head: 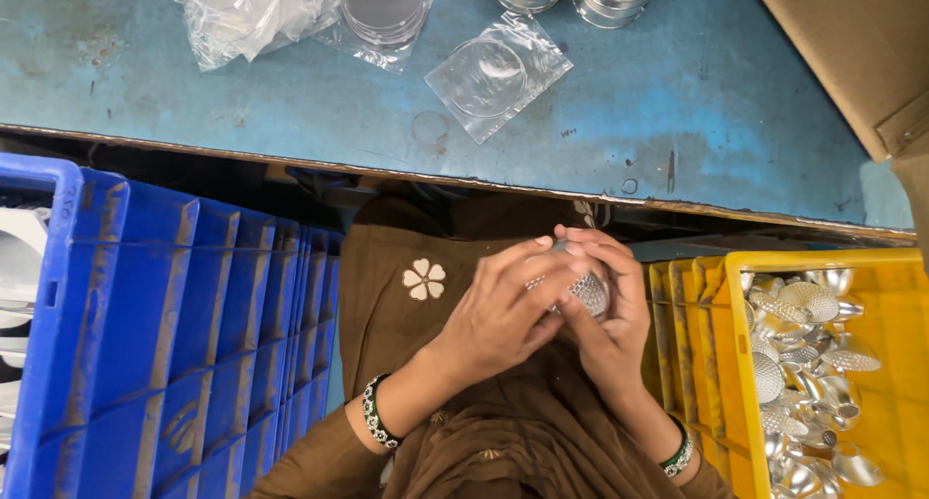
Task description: The person removes white plastic discs from small bags and places them into a yellow crate. The person then picks up silver cone-shaped light fixtures, inspects them, and places them into the same yellow crate. The person repeats this process with multiple fixtures.
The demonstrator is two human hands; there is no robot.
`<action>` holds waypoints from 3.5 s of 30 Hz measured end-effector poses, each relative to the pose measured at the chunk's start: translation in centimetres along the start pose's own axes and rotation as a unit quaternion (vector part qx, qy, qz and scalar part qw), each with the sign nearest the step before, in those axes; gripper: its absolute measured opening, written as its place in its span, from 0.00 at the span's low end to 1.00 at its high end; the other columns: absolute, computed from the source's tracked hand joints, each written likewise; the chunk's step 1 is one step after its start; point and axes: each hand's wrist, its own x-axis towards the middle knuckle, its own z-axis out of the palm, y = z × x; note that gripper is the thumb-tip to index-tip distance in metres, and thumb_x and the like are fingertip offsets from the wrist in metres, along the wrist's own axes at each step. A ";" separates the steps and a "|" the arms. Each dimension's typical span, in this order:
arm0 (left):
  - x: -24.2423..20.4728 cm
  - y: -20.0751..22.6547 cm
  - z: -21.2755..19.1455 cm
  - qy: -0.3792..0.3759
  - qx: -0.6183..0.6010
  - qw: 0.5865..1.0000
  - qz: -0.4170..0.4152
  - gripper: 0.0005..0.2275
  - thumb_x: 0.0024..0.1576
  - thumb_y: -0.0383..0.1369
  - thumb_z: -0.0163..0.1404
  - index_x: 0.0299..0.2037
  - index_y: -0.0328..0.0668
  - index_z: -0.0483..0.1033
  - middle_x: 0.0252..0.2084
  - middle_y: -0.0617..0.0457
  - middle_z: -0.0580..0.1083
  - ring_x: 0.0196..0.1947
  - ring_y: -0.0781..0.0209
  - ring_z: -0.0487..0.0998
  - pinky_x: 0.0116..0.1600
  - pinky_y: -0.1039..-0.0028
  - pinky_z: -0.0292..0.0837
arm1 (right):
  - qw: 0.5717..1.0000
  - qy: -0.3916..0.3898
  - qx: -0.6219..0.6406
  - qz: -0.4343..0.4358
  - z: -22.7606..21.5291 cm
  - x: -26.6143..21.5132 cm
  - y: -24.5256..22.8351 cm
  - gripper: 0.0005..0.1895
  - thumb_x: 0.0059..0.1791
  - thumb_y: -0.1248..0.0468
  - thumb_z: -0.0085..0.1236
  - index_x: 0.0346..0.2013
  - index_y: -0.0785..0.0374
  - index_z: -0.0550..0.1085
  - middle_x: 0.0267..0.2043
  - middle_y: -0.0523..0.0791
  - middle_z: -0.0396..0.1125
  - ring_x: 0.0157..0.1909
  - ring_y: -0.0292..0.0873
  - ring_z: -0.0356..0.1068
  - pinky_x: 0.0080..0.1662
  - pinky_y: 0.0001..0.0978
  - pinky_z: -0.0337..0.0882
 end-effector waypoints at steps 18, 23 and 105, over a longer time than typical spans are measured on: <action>-1.7 -0.8 0.4 -0.009 -0.334 0.932 -0.144 0.20 0.62 0.23 0.56 0.65 0.35 0.68 0.67 0.43 0.69 0.65 0.54 0.74 0.64 0.68 0.78 | 0.990 -0.019 -0.095 -0.100 -1.0 -0.4 -1.6 0.11 0.53 0.63 0.64 0.45 0.64 0.73 0.54 0.51 0.72 0.65 0.58 0.71 0.66 0.48 0.71; -2.0 -0.7 0.3 -0.022 -0.356 0.917 -0.178 0.20 0.63 0.24 0.55 0.66 0.37 0.68 0.68 0.43 0.68 0.64 0.54 0.74 0.62 0.70 0.81 | 0.992 -0.013 -0.072 -0.100 -0.5 -0.4 -1.7 0.12 0.50 0.65 0.66 0.43 0.66 0.74 0.53 0.51 0.72 0.66 0.60 0.71 0.67 0.49 0.72; 13.3 -11.8 -5.2 -0.093 0.256 0.959 -0.075 0.39 0.42 0.40 0.69 0.63 0.35 0.65 0.62 0.25 0.63 0.62 0.28 0.63 0.61 0.52 0.66 | 0.735 0.172 -0.647 0.108 -28.8 -12.0 11.2 0.10 0.56 0.56 0.67 0.44 0.60 0.81 0.46 0.51 0.75 0.51 0.54 0.72 0.57 0.48 0.71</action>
